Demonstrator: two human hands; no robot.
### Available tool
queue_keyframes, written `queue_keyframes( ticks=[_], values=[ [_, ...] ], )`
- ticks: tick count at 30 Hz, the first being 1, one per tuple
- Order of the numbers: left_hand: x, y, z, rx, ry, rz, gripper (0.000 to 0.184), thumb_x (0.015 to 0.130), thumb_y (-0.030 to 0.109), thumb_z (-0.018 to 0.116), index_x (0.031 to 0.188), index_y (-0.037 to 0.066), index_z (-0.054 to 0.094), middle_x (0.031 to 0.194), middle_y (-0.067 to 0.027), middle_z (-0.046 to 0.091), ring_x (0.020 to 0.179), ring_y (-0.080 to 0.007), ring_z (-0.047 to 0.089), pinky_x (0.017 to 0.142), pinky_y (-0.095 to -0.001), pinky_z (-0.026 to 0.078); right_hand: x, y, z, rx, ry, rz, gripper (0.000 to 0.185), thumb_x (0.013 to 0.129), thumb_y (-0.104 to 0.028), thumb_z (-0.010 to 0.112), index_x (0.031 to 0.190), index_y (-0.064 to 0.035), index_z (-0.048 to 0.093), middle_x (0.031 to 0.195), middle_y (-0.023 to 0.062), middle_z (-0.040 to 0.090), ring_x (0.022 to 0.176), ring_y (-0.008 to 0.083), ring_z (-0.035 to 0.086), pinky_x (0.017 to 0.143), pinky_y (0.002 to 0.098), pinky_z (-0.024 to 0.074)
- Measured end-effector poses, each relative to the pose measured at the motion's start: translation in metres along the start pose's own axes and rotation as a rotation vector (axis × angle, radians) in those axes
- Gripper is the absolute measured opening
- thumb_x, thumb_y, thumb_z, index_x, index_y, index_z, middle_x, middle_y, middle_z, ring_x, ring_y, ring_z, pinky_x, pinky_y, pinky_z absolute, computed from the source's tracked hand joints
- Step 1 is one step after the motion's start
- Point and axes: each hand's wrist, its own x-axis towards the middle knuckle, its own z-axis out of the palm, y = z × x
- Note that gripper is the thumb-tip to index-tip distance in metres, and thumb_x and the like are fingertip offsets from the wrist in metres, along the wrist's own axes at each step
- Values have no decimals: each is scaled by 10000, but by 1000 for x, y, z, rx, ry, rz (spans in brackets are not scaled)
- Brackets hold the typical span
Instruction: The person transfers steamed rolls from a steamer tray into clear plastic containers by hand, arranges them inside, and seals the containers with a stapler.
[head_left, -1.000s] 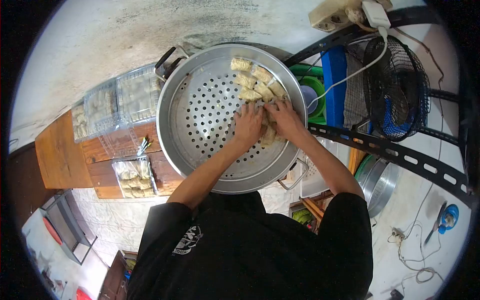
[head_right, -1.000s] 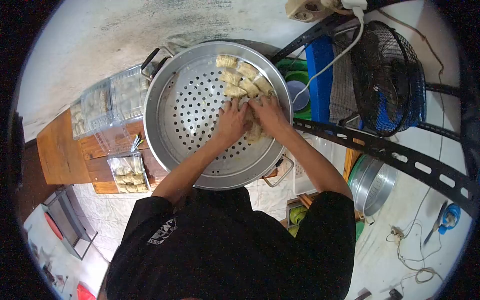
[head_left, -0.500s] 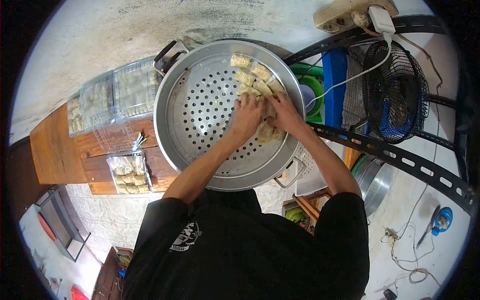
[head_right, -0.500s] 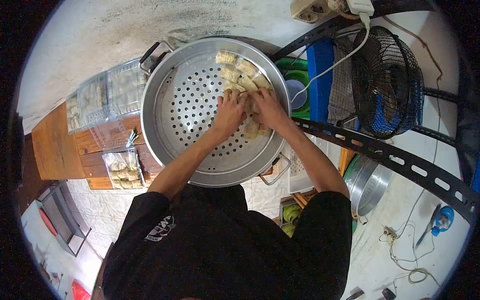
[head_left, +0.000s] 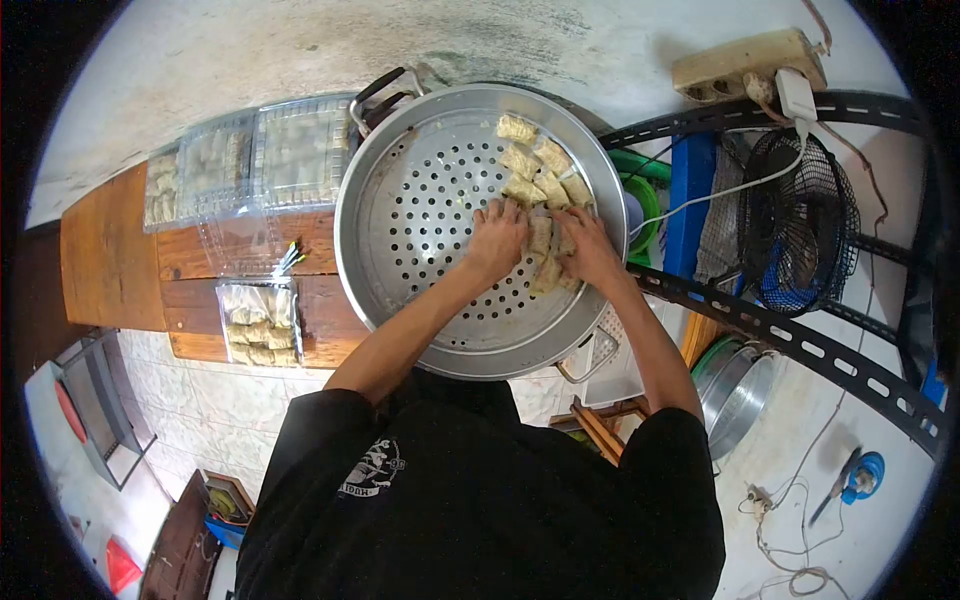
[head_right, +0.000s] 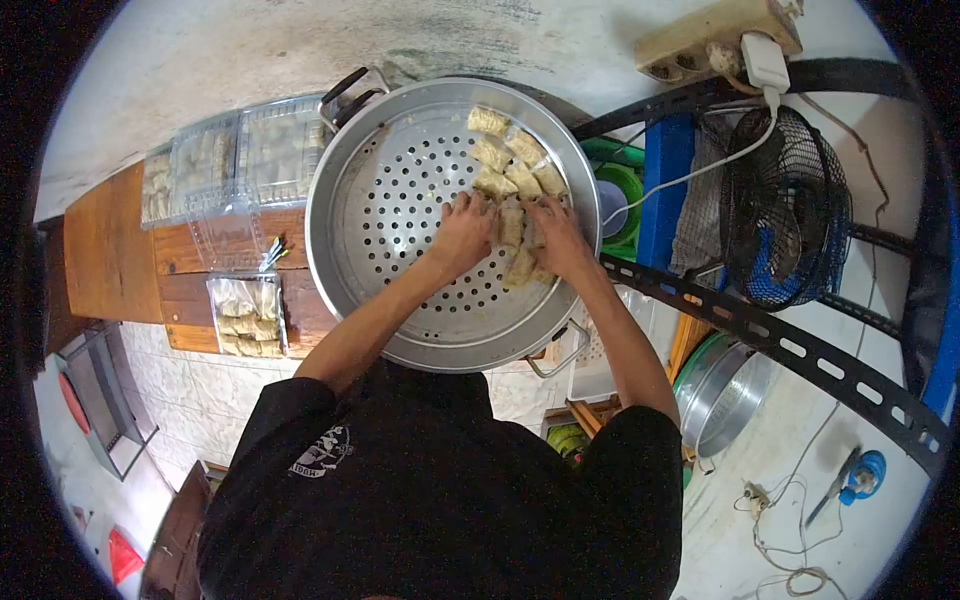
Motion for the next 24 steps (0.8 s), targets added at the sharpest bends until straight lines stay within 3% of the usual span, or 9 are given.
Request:
queue_keyframes(
  ticks=[3,6,12,24],
  values=[
    [-1,5,2,-25,11,46,714,706,219,854,1345,45,586,1342,-176,515,1287,-394,483,975,-561,489,3,5,-4,41,-32,-47,854,688,25,813,1480,-109,523,1436,225,508,1349,463,480,1130,488,447],
    [0,11,3,-46,79,51,597,728,248,848,1245,26,646,1294,-162,534,1277,-380,496,966,-547,494,6,11,-2,113,6,-37,843,676,1,843,1459,-110,549,1420,205,531,1339,453,492,1126,484,451],
    [5,11,7,-20,85,67,711,679,258,885,1284,18,599,1318,-169,509,1282,-382,484,959,-541,486,5,0,-6,-21,-3,-68,801,704,-26,842,1451,-132,575,1421,191,544,1341,445,491,1135,503,435],
    [13,16,9,-11,8,23,616,711,273,849,1240,22,658,1333,-192,524,1314,-401,454,940,-535,490,17,6,-1,40,7,-78,751,705,-115,872,1412,-118,617,1437,180,571,1346,412,504,1148,481,422]
  ],
)
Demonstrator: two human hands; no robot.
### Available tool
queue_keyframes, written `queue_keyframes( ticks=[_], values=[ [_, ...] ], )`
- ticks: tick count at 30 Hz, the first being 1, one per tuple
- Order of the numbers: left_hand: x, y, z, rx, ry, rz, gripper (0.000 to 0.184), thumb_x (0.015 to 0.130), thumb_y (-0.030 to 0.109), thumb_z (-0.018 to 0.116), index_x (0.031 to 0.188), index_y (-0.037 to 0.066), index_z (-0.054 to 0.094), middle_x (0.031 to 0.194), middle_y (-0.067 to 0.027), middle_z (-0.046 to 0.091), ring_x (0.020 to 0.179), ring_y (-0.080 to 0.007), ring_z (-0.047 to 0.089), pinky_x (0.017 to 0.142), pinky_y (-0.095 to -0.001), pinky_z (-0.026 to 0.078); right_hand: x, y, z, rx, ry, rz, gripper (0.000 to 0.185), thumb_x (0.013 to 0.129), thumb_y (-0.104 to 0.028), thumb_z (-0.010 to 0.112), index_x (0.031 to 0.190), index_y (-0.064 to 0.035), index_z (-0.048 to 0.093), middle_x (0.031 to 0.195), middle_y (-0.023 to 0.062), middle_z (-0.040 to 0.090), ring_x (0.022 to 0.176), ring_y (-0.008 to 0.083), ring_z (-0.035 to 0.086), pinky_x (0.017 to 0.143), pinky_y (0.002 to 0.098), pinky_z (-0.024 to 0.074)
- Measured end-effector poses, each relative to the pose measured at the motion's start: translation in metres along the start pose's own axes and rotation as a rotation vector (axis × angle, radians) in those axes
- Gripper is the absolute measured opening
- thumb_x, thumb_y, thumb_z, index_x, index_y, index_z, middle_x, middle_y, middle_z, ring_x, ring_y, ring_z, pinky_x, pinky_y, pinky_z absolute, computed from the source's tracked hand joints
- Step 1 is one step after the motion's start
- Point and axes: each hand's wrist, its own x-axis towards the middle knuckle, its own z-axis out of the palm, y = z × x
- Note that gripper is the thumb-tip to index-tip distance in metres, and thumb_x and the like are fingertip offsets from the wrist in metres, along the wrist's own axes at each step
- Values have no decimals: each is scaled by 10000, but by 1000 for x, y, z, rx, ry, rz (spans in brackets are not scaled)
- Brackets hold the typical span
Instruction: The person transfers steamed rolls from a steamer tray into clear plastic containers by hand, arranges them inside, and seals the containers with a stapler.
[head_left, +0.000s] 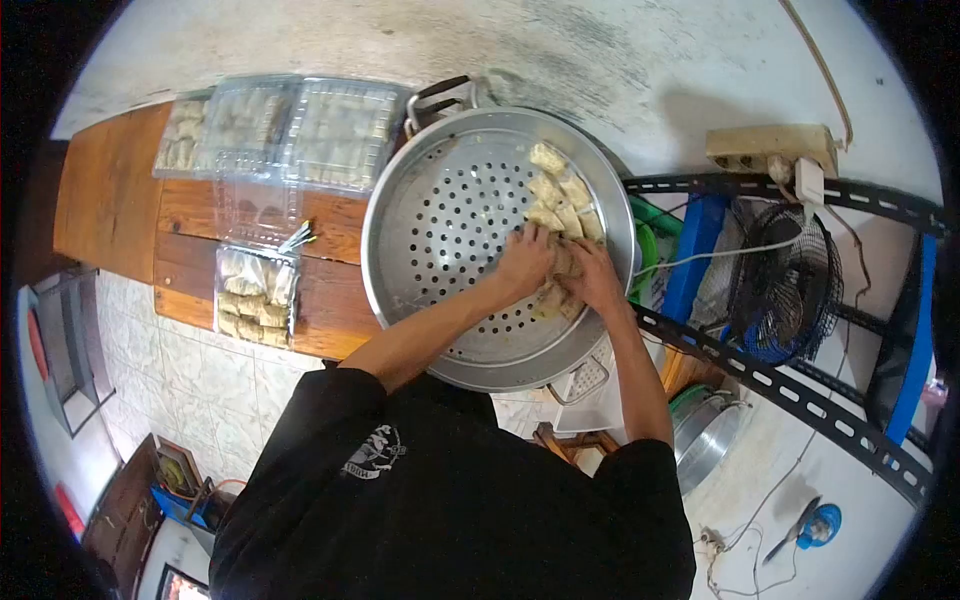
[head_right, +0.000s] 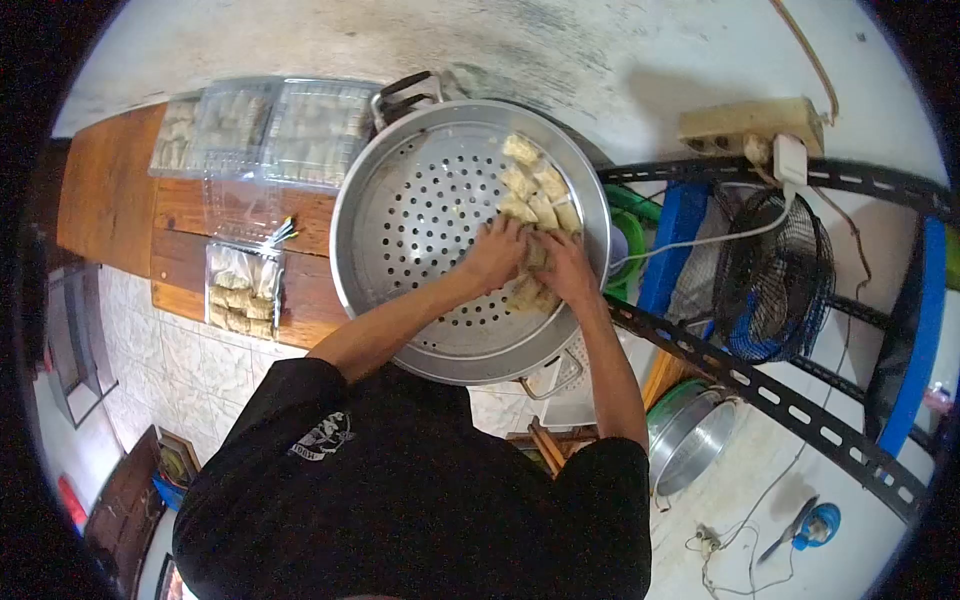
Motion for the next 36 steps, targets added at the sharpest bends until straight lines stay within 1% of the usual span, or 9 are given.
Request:
queue_keyframes(
  ticks=[7,9,15,18,22,26,30,34,36],
  values=[
    [-18,7,-55,-164,81,21,474,781,282,783,1195,60,721,1273,-201,605,1248,-389,500,901,-533,486,-13,0,-6,41,35,17,727,716,-98,867,1393,-35,610,1437,188,577,1337,428,516,1132,483,432],
    [-13,6,-31,66,-17,-18,401,803,262,766,1164,88,754,1257,-184,618,1219,-380,507,854,-558,493,-5,-30,7,-4,61,-42,722,732,-108,868,1399,-21,605,1407,195,589,1311,431,539,1117,490,442],
    [5,-1,28,9,190,-28,394,753,303,808,1089,98,804,1265,-158,615,1236,-415,495,828,-616,454,3,-47,20,-59,88,-10,726,748,-110,867,1418,-26,597,1338,198,614,1262,432,575,1086,514,463],
    [-6,-4,-2,27,82,10,399,751,236,799,1125,100,780,1279,-162,605,1226,-374,510,798,-541,493,2,-40,15,-79,117,-90,733,745,-105,865,1420,-11,592,1294,214,624,1228,438,588,1051,515,478],
    [-18,-1,-40,-62,229,6,392,723,219,798,1089,79,776,1269,-152,601,1232,-361,497,854,-512,467,5,-55,-7,1,233,-143,730,723,-79,852,1401,12,597,1270,242,629,1198,446,595,1009,510,484],
    [-84,-30,-142,32,366,29,472,702,175,794,1138,7,726,1232,-144,594,1229,-348,483,909,-495,440,7,-153,-43,-12,290,-63,742,675,-42,828,1386,-20,614,1239,228,633,1154,453,596,1000,513,481],
    [-204,-103,-214,-63,402,11,596,714,168,796,1257,-22,642,1265,-154,574,1214,-356,511,971,-492,454,17,-297,-37,70,269,-254,720,678,-44,832,1369,-81,638,1241,166,637,1169,416,589,1015,522,472],
    [-333,-199,-221,-105,396,-234,753,721,196,858,1397,28,573,1373,-217,539,1333,-446,472,1133,-548,404,53,-415,41,242,108,-355,695,682,-93,855,1342,-86,637,1199,160,635,1126,407,594,986,501,493],
    [-380,-263,-202,-217,224,-312,721,766,196,825,1418,39,560,1413,-195,517,1353,-437,449,1125,-554,413,88,-448,117,290,37,-376,701,662,-127,871,1317,-88,624,1202,171,623,1077,419,601,931,508,491]
  ],
)
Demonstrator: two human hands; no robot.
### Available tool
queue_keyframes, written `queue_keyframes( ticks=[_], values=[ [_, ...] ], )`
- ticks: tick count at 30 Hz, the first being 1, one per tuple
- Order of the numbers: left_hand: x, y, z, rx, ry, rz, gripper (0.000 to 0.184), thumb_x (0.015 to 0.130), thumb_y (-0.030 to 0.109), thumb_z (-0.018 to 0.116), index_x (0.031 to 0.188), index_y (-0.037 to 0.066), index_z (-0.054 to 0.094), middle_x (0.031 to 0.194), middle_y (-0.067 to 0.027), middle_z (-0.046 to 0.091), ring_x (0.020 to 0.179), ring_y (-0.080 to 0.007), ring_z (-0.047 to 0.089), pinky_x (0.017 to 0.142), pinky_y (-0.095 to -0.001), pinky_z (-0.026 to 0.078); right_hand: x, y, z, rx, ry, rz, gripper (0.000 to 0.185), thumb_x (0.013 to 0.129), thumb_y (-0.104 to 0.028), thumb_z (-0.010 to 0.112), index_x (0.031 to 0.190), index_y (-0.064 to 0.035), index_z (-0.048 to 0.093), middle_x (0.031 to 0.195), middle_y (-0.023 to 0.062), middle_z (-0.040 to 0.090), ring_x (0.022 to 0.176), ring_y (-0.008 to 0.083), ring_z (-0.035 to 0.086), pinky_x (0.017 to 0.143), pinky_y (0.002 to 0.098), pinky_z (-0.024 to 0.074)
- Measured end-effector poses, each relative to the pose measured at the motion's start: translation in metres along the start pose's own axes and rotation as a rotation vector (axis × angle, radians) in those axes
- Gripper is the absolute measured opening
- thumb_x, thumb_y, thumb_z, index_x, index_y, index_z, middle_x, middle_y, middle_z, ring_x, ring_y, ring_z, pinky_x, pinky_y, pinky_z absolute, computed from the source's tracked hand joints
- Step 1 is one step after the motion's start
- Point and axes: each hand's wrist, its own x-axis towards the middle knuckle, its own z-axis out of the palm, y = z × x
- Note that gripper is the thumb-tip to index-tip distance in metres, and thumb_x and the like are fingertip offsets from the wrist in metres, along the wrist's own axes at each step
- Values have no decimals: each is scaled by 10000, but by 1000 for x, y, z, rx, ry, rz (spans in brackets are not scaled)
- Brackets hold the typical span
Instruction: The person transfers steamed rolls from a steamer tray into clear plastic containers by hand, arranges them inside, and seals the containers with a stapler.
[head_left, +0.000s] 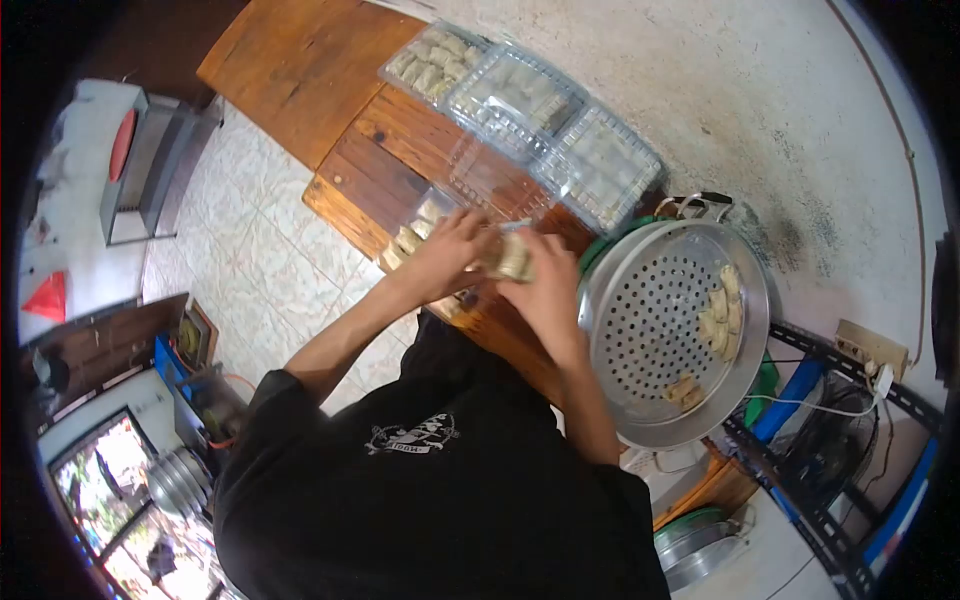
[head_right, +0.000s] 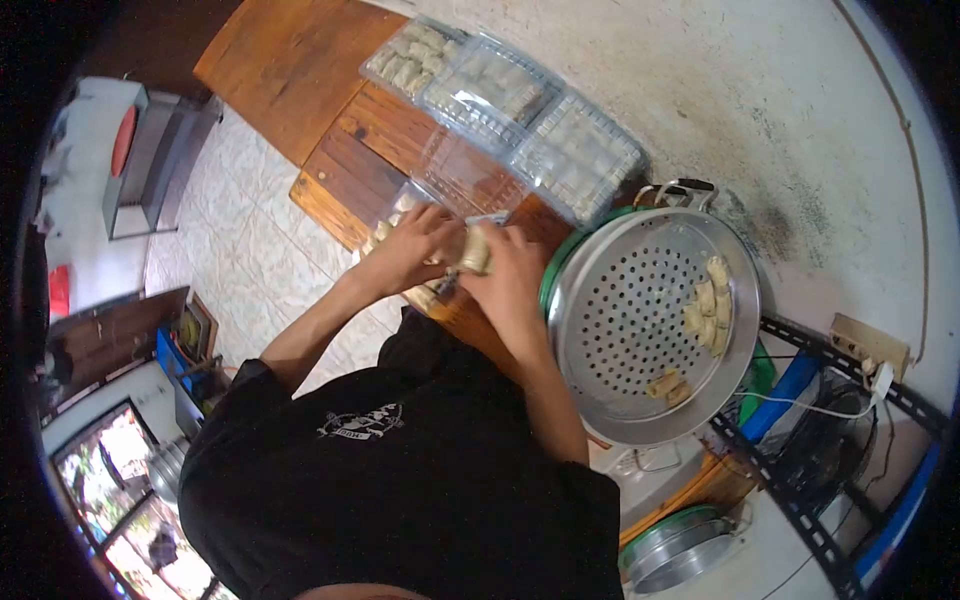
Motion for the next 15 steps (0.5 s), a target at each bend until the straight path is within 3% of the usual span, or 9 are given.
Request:
queue_keyframes(
  ticks=[3,4,5,10,12,15],
  values=[
    [-13,-98,15,128,-184,-76,713,767,183,814,1420,47,562,1412,-184,519,1354,-414,452,1100,-543,434,25,20,123,-20,97,7,777,677,-144,851,1402,-78,581,1244,211,614,1141,456,577,1011,533,468],
    [-12,-125,28,147,-207,-18,709,766,175,810,1419,52,564,1410,-179,522,1354,-408,453,1095,-536,436,28,23,147,-24,40,125,787,697,-163,853,1423,-66,567,1275,214,606,1175,458,563,1040,537,456],
    [-9,-150,42,164,-228,38,704,766,167,805,1419,57,566,1408,-175,525,1354,-401,455,1090,-530,439,32,24,166,-26,-19,240,798,717,-182,855,1444,-54,553,1306,218,597,1209,461,549,1069,542,444],
    [0,-186,56,267,-423,164,660,803,167,775,1425,85,570,1422,-164,524,1381,-389,453,1072,-531,438,23,29,207,-182,71,292,821,801,-244,837,1521,-83,477,1336,219,611,1273,413,552,1137,521,395],
    [-4,-198,51,274,-369,297,663,827,185,765,1445,69,554,1434,-157,527,1370,-368,471,1070,-547,446,15,16,206,-165,51,332,902,825,-229,818,1605,-129,376,1413,223,576,1361,409,498,1219,502,321],
    [6,-188,13,194,-129,327,643,876,254,758,1450,48,552,1451,-171,531,1339,-372,501,1069,-537,446,16,-7,177,-175,221,267,668,854,-208,791,1469,-96,556,1356,200,610,1297,412,545,1114,525,435]
  ],
)
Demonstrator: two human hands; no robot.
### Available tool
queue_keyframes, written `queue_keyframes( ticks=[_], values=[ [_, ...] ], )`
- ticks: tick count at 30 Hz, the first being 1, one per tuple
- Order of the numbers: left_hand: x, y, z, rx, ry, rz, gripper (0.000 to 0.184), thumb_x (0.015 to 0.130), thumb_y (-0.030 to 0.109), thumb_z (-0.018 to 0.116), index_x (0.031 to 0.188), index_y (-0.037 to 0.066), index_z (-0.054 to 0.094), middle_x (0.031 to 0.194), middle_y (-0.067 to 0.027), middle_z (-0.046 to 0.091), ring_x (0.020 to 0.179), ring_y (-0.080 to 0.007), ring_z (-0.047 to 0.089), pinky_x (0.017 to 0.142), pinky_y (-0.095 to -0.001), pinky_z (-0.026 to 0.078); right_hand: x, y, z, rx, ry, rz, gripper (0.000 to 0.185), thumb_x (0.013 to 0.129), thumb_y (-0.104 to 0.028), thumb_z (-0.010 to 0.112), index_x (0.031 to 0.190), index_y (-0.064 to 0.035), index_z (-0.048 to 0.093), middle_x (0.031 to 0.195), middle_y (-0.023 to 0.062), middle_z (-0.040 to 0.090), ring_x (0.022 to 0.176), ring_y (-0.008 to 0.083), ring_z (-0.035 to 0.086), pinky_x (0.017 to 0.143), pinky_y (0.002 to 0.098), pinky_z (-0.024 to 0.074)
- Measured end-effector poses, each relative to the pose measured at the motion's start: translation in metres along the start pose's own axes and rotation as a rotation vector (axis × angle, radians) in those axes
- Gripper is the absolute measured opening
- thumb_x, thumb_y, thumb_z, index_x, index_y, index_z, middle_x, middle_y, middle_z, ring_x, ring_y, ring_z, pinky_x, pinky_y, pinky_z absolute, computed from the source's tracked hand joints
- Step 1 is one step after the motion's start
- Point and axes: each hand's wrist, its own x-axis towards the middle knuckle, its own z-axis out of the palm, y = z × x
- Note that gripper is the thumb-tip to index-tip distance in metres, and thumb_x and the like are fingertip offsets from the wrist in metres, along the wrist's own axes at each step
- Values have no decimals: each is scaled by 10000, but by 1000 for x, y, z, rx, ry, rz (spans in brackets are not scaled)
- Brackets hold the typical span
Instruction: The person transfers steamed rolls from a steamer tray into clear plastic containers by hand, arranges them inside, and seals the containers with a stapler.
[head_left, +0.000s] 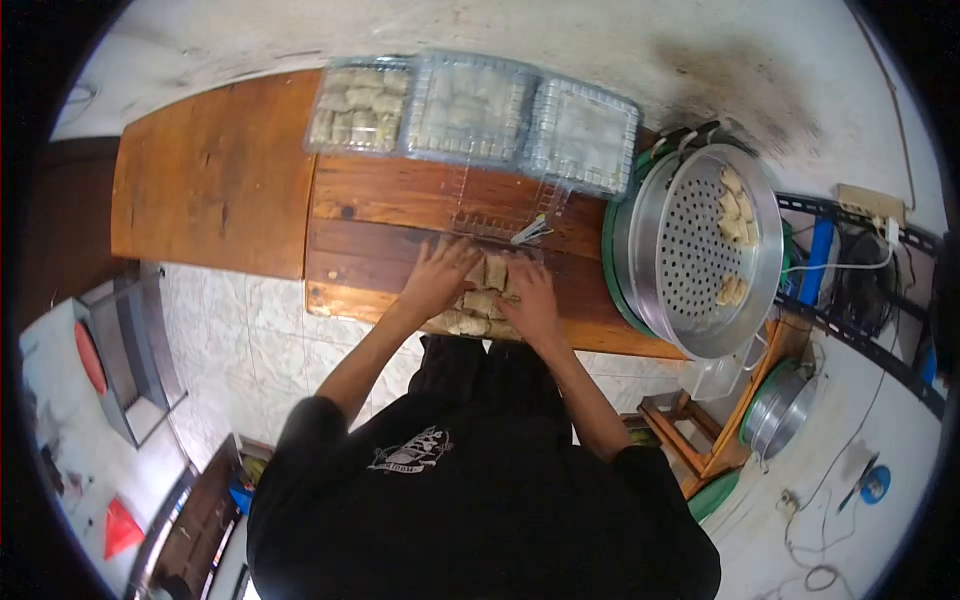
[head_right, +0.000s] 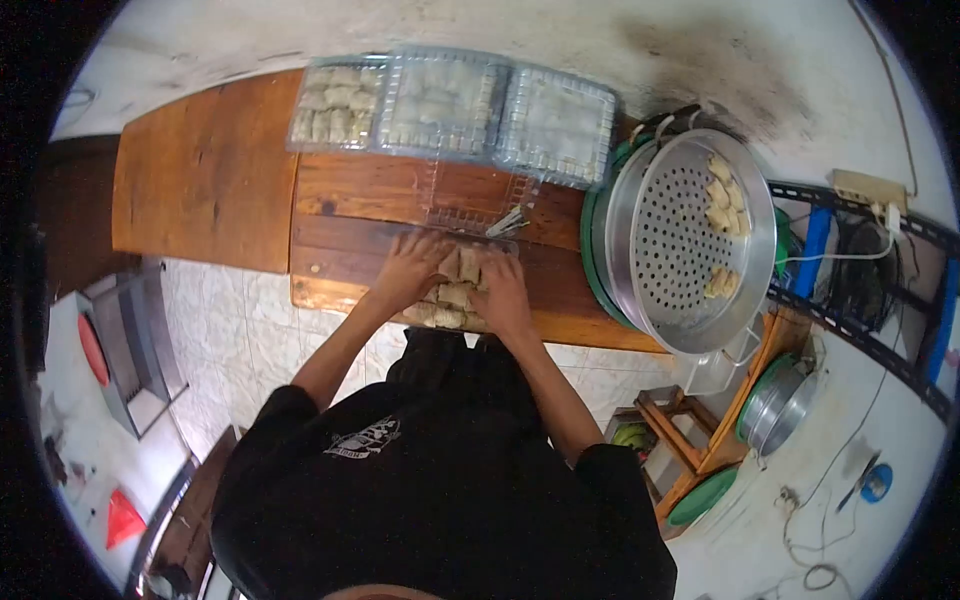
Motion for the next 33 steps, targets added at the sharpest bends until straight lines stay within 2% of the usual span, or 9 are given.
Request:
queue_keyframes(
  ticks=[4,9,12,14,16,19,22,28,33],
  values=[
    [35,-40,-1,-376,467,-486,634,969,417,713,1420,-5,570,1374,-216,601,1245,-348,576,1045,-486,451,20,60,-20,137,216,730,369,907,-410,736,1027,-62,754,934,142,743,917,350,708,841,466,558],
    [39,-96,20,-1428,-118,-531,700,1005,564,621,1357,-41,614,1201,-216,686,1139,-256,614,953,-425,474,98,116,-13,393,-73,1131,723,829,-717,731,647,-18,712,658,109,727,534,166,700,471,317,525],
    [17,-50,-4,-877,-349,-390,740,904,638,696,1383,75,645,1421,-187,582,1255,-290,541,1017,-546,405,116,107,-18,307,-280,1027,686,792,-630,818,793,52,741,720,131,742,574,189,716,504,341,581],
    [9,9,-33,-96,-361,-97,817,825,656,752,1448,147,609,1569,-176,465,1406,-343,452,1112,-648,327,121,92,-21,191,-250,931,636,779,-594,835,814,36,754,795,149,767,656,194,752,586,332,615],
    [-1,21,12,-29,-257,190,933,749,685,774,1508,194,543,1644,-170,344,1515,-383,289,1173,-706,188,124,97,6,-238,-92,643,567,777,-569,837,819,-9,766,860,164,777,772,167,767,657,304,622],
    [4,45,41,51,-345,453,1056,707,728,766,1574,216,450,1689,-155,275,1594,-399,142,1233,-715,55,112,113,49,59,296,497,493,865,-487,786,953,-4,742,931,181,776,873,205,767,707,360,619],
    [24,59,62,178,-457,649,1109,722,779,714,1590,158,415,1667,-150,330,1598,-377,147,1262,-679,26,74,81,21,1272,573,800,455,927,-365,721,1065,64,656,953,260,743,894,397,742,781,500,592],
    [32,88,87,321,-560,833,981,806,730,660,1540,107,471,1572,-152,472,1557,-353,278,1283,-640,37,-105,30,4,229,157,984,531,1001,-473,639,1167,30,667,1131,307,701,1044,424,707,901,529,537],
    [35,78,87,332,-550,846,926,843,724,609,1535,121,481,1579,-148,465,1560,-358,270,1286,-636,2,-181,31,61,759,115,713,578,914,-499,753,1145,30,743,1081,238,753,1024,309,725,901,414,539]
  ],
)
